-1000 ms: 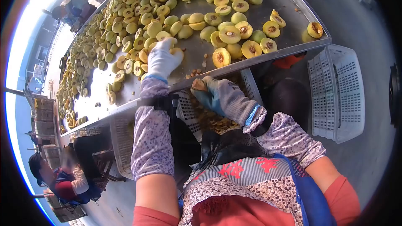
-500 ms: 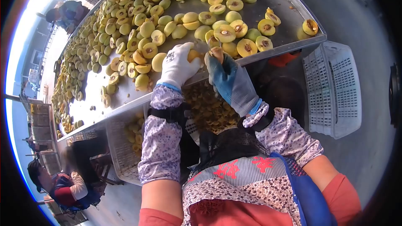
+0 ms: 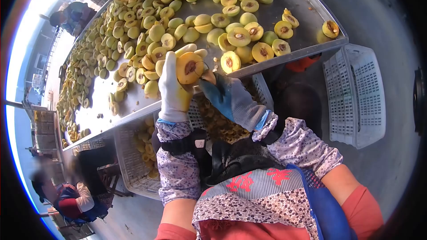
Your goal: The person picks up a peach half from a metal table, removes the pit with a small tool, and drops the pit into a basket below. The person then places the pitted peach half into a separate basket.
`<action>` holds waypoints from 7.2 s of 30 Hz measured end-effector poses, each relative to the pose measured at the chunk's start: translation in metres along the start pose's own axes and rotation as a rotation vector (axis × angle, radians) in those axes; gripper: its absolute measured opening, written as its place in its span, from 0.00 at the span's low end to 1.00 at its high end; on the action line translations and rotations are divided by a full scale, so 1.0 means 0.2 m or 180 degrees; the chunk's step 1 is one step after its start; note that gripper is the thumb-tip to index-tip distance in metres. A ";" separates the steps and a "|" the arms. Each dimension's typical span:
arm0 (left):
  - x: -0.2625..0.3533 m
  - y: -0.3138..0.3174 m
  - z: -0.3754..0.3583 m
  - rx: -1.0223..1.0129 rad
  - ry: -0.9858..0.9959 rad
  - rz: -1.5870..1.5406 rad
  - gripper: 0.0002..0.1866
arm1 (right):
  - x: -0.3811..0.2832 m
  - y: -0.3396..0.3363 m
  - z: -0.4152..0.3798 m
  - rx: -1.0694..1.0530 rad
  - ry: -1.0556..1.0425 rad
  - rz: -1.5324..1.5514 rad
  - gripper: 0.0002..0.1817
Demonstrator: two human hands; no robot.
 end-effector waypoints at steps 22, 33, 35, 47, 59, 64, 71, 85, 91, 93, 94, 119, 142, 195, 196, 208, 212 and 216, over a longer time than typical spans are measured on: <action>-0.05 0.05 -0.13 0.1344 -0.0859 -0.1926 0.23 | 0.05 0.13 -0.04 -0.0368 -0.0004 -0.0516 0.29; 0.01 0.05 -0.14 0.1345 -0.0757 -0.1537 0.23 | 0.05 0.17 -0.05 -0.0566 -0.0162 -0.0098 0.26; 0.00 0.04 -0.14 0.1459 -0.0667 -0.1617 0.23 | 0.07 0.20 -0.06 -0.0710 -0.0074 0.0143 0.26; 0.01 0.06 -0.08 0.0309 -0.0484 -0.1020 0.29 | 0.07 0.22 -0.29 -0.2295 0.2536 0.1495 0.32; 0.03 0.14 -0.10 -0.0536 -0.0674 -0.1086 0.30 | 0.05 0.28 -0.37 -0.3352 0.2553 0.2012 0.33; 0.04 0.16 -0.11 -0.0831 -0.0745 -0.0752 0.30 | 0.09 0.19 -0.33 -0.2606 0.2471 0.0714 0.34; -0.05 0.07 -0.17 0.1046 -0.1300 -0.2917 0.18 | 0.19 0.27 -0.22 -0.2247 0.1372 -0.0188 0.34; 0.24 -0.29 -0.08 0.0356 -0.0204 0.1643 0.17 | 0.22 0.01 -0.15 -0.0862 0.0853 -0.2336 0.24; -0.16 0.43 0.09 -0.1613 0.0118 0.2834 0.25 | 0.32 -0.03 -0.12 -0.0998 0.1085 -0.2704 0.25; -0.16 0.50 0.10 -0.1885 0.0116 0.2495 0.24 | 0.29 -0.04 -0.14 -0.1117 0.1148 -0.2695 0.25; -0.15 0.50 0.08 -0.1755 0.0048 0.2243 0.22 | 0.30 -0.05 -0.15 -0.1120 0.1163 -0.2688 0.25; 0.06 0.03 -0.13 0.0660 0.0041 -0.0676 0.21 | 0.06 0.04 -0.03 -0.0237 0.0407 -0.0426 0.30; -0.03 0.07 -0.19 0.0588 -0.1011 -0.0826 0.19 | 0.10 0.17 -0.17 -0.1613 0.1153 -0.0076 0.30; -0.20 0.06 -0.08 0.0548 -0.1510 -0.2089 0.20 | 0.02 -0.07 -0.06 0.0057 0.0069 -0.0606 0.16; -0.03 0.03 -0.01 -0.0225 0.0263 -0.0164 0.20 | 0.04 -0.07 -0.05 0.0132 0.0172 -0.0531 0.19; 0.04 -0.01 -0.08 0.0529 0.0440 -0.0458 0.13 | 0.07 0.06 -0.01 -0.0169 0.0408 -0.0104 0.26; -0.05 0.05 -0.13 0.1170 -0.0773 -0.2029 0.16 | 0.10 0.12 -0.01 -0.0360 0.0511 0.0034 0.28; -0.04 0.09 -0.16 0.1510 -0.1059 -0.2456 0.14 | 0.08 0.13 -0.02 -0.0214 0.0149 0.0111 0.29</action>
Point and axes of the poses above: each hand's wrist, its own z-axis towards the middle knuckle, its own y-axis out of the palm, x = y × z, the point moved 10 cm from there along z, towards the middle knuckle, and after that the axes turned 14 degrees about y, right-handed, at the moved point
